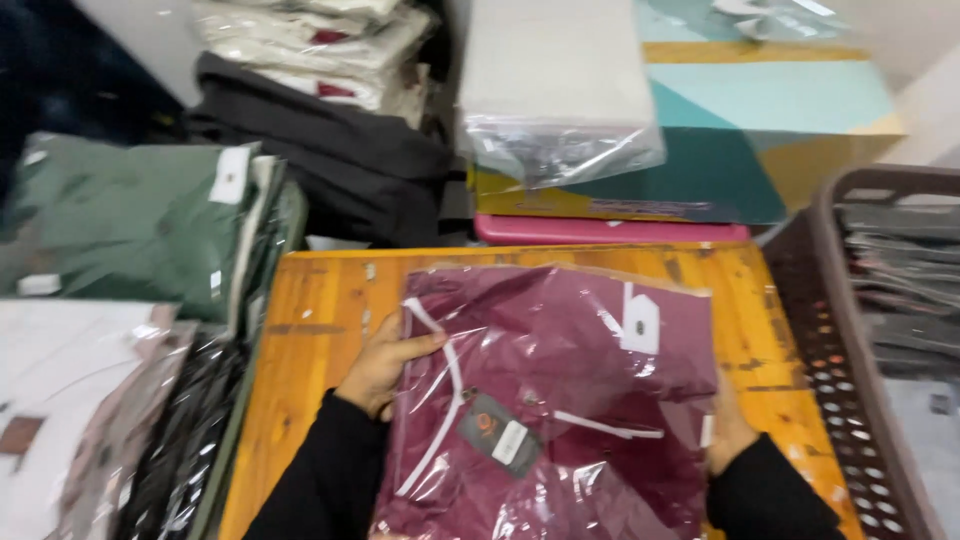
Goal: Inserting folded garments into plastic bags and smoothing them out for final packaging.
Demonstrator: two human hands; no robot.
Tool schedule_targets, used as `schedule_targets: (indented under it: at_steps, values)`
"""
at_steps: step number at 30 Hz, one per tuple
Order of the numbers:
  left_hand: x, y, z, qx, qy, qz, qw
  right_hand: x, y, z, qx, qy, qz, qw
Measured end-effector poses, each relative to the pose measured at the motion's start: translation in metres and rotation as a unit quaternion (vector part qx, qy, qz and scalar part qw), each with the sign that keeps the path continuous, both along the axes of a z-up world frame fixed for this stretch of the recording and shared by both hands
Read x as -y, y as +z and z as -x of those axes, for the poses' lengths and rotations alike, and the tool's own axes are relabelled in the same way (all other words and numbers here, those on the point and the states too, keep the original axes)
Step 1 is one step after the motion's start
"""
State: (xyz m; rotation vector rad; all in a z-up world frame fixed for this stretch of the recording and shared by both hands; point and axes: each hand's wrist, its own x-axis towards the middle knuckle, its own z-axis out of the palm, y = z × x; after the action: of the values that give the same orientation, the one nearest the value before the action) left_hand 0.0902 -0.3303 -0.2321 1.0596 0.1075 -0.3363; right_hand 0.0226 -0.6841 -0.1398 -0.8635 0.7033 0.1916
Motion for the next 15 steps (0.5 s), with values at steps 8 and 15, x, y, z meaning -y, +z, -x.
schedule_targets:
  at_steps: [8,15]
  values:
    - [0.02,0.063,0.024,0.015,0.013,0.022,1.0,-0.037,-0.011,-0.022,0.097,0.051,0.037,0.993]
    - [0.012,0.026,0.01,-0.049,0.045,0.073,0.995,-0.022,-0.019,-0.011,0.163,0.044,0.093,0.981]
